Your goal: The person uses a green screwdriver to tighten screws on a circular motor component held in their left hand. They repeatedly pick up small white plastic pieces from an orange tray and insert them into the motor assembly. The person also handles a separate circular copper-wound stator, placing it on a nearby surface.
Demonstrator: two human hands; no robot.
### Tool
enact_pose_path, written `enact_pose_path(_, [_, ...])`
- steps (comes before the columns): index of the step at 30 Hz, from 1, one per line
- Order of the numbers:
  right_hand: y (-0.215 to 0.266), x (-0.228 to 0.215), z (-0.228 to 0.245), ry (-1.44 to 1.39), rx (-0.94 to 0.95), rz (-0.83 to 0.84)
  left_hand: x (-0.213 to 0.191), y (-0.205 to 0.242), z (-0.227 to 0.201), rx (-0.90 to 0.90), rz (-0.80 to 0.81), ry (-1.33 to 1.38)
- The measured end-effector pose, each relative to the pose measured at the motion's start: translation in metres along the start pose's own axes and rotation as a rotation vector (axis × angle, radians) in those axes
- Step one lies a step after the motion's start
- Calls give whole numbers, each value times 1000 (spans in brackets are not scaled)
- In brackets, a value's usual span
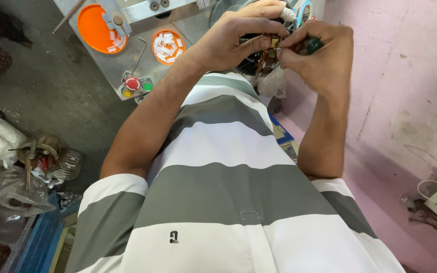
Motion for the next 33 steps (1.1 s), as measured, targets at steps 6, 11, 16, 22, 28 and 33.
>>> enact_pose_path(6, [-5, -3, -32, -490, 106, 113, -2, 1, -1, 24, 6, 72])
enact_pose_path(11, [-4, -1, -54, -506, 119, 61, -4, 4, 0, 12, 40, 172])
enact_pose_path(16, [-13, 2, -45, -543, 20, 124, -7, 0, 5, -11, 68, 258])
enact_pose_path(22, [-18, 3, -45, -435, 51, 118, -2, 1, 10, -73, 55, 274])
enact_pose_path(28, [-22, 5, -67, -566, 120, 183, -7, 2, -2, 69, 27, 231])
enact_pose_path(33, [-18, 4, -62, -542, 81, 155, -4, 3, 6, -66, 58, 238])
Point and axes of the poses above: each hand's wrist, its own y-axis away from the middle knuckle, its own x-axis out of the palm, z = x × y, the point moved 7 cm from there along -y, towards the middle knuckle, and after that the axes turned 6 degrees about -x, right-handed, at the moved point
